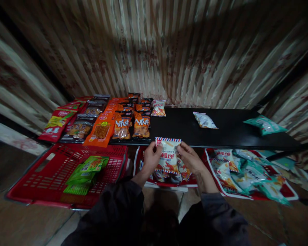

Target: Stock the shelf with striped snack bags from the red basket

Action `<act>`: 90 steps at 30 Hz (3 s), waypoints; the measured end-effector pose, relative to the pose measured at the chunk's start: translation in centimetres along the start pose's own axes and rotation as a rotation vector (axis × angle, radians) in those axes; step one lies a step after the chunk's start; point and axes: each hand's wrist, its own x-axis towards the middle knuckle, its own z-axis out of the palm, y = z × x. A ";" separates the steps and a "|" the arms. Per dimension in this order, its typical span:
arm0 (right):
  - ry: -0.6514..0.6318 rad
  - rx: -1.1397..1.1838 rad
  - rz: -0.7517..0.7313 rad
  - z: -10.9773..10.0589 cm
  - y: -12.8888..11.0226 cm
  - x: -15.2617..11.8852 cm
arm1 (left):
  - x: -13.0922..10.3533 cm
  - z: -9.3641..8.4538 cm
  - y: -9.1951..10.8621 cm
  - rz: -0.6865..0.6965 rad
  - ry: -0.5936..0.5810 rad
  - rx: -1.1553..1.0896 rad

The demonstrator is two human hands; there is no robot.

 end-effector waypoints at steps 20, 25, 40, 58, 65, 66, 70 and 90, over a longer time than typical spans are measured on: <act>0.152 0.095 -0.100 1.1 -0.6 5.4 | 4.8 2.3 2.9 -0.064 -0.202 -0.496; 0.118 0.001 -0.041 0.7 -0.4 5.1 | 5.2 2.0 2.5 -0.020 -0.090 -0.494; 0.066 -0.038 -0.094 0.0 0.1 4.3 | 5.3 1.2 3.9 0.046 -0.049 -0.454; 0.511 0.175 -0.217 -0.6 0.1 6.5 | 5.0 1.1 3.5 -0.102 -0.294 -0.391; 0.550 0.119 -0.246 -0.9 -0.3 6.6 | 4.9 1.2 3.1 -0.120 -0.442 -0.419; 0.548 0.112 -0.241 -1.0 -0.3 6.6 | 4.9 1.2 3.1 -0.124 -0.454 -0.422; 0.534 0.083 -0.214 -1.1 -0.1 6.6 | 4.7 1.5 3.0 -0.159 -0.463 -0.443; 0.113 0.073 -0.030 0.7 0.1 5.2 | 5.8 1.5 3.1 -0.060 -0.153 -0.540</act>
